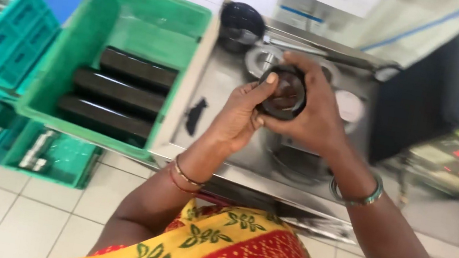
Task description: Operating a CNC lathe to machine metal rings, including loading parts and using an air gun for cleaning.
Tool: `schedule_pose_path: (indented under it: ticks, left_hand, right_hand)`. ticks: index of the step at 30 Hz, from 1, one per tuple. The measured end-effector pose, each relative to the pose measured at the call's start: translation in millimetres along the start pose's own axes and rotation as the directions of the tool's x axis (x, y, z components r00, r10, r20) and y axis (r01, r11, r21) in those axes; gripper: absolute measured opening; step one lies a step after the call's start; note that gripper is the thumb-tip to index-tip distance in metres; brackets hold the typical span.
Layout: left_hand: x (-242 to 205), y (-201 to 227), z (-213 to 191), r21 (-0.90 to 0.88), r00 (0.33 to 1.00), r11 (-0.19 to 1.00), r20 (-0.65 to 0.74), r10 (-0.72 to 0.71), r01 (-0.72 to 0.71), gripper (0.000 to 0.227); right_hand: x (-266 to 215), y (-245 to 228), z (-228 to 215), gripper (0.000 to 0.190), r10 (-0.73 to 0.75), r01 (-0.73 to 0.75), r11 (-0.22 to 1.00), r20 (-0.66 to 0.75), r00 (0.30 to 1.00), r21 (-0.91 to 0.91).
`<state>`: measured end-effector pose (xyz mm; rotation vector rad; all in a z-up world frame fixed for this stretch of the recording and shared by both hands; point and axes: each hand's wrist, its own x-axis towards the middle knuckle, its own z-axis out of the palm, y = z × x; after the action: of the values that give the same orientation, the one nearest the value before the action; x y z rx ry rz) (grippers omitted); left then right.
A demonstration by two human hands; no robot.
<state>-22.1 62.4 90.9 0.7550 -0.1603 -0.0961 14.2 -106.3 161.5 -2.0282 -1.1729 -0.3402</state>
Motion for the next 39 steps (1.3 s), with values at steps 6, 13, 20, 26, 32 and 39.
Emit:
schedule_pose_path:
  ticks: [6,13,20,26,32,39]
  left_hand:
    - [-1,63,-86,0.379,0.927,0.903,-0.223,0.3,-0.201,0.04]
    - [-3,157,-281,1.0,0.608,-0.026,0.025,0.793,-0.007,0.038]
    - [-14,179,-385,0.915,0.705,-0.163,-0.162,0.69,0.37,0.047]
    - [-12,167,-462,0.741,0.661,-0.225,-0.366,0.655,0.633,0.07]
    - [-32,187,-417,0.743,0.721,-0.304,-0.328,0.611,0.596,0.058]
    - [-59,167,-152,0.912,0.566,-0.409,0.324,0.758,0.026,0.012]
  right_hand:
    - [8,-46,32,0.085,-0.097,0.093,0.983,-0.018,0.995,-0.16]
    - [-69,-46,33,0.054,0.28,-0.282,0.945,0.036,0.959,0.166]
    - [-131,-48,35,0.034,0.715,-0.65,0.641,-0.01,0.699,0.408]
    - [-141,-65,40,0.031,0.735,-0.654,0.604,0.0,0.678,0.456]
    - [-159,-75,36,0.026,0.61,-0.563,0.763,-0.067,0.789,0.319]
    - [-213,-86,-1,0.028,0.674,-0.603,0.706,-0.091,0.733,0.372]
